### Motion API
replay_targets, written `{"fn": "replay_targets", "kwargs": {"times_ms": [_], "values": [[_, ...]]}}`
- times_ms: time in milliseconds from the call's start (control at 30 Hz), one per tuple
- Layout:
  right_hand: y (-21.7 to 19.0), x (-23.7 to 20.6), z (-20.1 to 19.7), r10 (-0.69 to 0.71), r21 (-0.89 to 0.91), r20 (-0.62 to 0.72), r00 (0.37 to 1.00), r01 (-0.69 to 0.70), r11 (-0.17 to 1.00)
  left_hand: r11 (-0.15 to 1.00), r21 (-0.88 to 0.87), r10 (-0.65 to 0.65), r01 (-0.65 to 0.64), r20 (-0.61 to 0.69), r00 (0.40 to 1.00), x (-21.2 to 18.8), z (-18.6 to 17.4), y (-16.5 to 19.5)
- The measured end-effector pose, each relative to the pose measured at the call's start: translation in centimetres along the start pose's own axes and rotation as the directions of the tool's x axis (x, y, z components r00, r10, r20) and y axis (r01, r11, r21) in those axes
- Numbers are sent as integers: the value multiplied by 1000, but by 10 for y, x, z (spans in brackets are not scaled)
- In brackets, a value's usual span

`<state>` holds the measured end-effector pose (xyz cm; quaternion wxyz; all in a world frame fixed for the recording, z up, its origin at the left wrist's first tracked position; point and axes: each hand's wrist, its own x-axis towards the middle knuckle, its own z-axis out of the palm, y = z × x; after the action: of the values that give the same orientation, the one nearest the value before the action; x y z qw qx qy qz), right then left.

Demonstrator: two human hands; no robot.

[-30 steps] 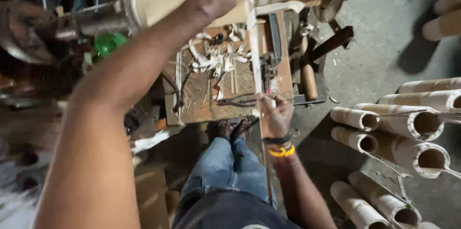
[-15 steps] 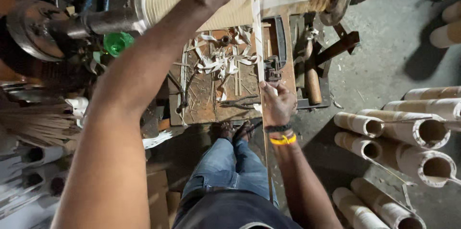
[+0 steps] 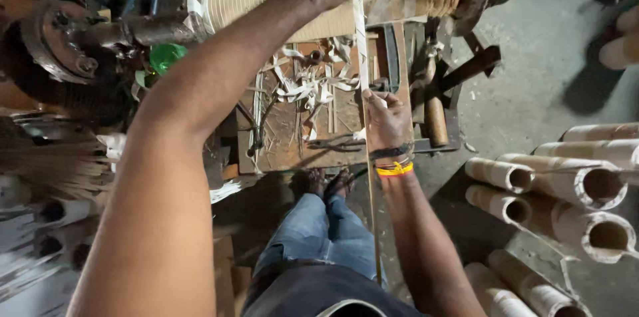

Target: The person cuts a strip of paper with scissors, then wraps the strip around a rotating paper tube mounted on a machine. They smooth the paper with their hands and use a hammer to press the edges onto the tube. The person repeats the wrapping process on the same tube.

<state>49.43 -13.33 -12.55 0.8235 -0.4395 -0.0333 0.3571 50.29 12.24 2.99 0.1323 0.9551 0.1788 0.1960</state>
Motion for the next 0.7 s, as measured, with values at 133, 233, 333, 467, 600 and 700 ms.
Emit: {"fn": "replay_targets", "kwargs": {"times_ms": [133, 233, 333, 467, 600, 700], "values": [[-4, 8, 8, -51, 103, 35, 998, 47, 994, 991, -43, -130, 128, -60, 990, -2, 1, -6], [-5, 14, 14, -46, 105, -1, 999, 46, 993, 953, 189, 262, -237, -126, 957, -5, -5, -8], [-4, 13, 16, -33, 25, -26, 999, 33, 999, 949, 108, -313, 295, 231, 921, -2, -13, -6], [-1, 13, 12, -44, -6, -35, 998, 44, 999, 999, 18, -43, 46, -127, 991, -10, -14, -3], [-3, 19, 18, -24, 93, -9, 1000, 24, 995, 948, 144, -316, 285, 307, 898, -16, -11, -6], [-7, 28, 24, -53, 84, 11, 999, 52, 995, 994, -31, -110, 108, -57, 992, -13, -9, -8]]}}
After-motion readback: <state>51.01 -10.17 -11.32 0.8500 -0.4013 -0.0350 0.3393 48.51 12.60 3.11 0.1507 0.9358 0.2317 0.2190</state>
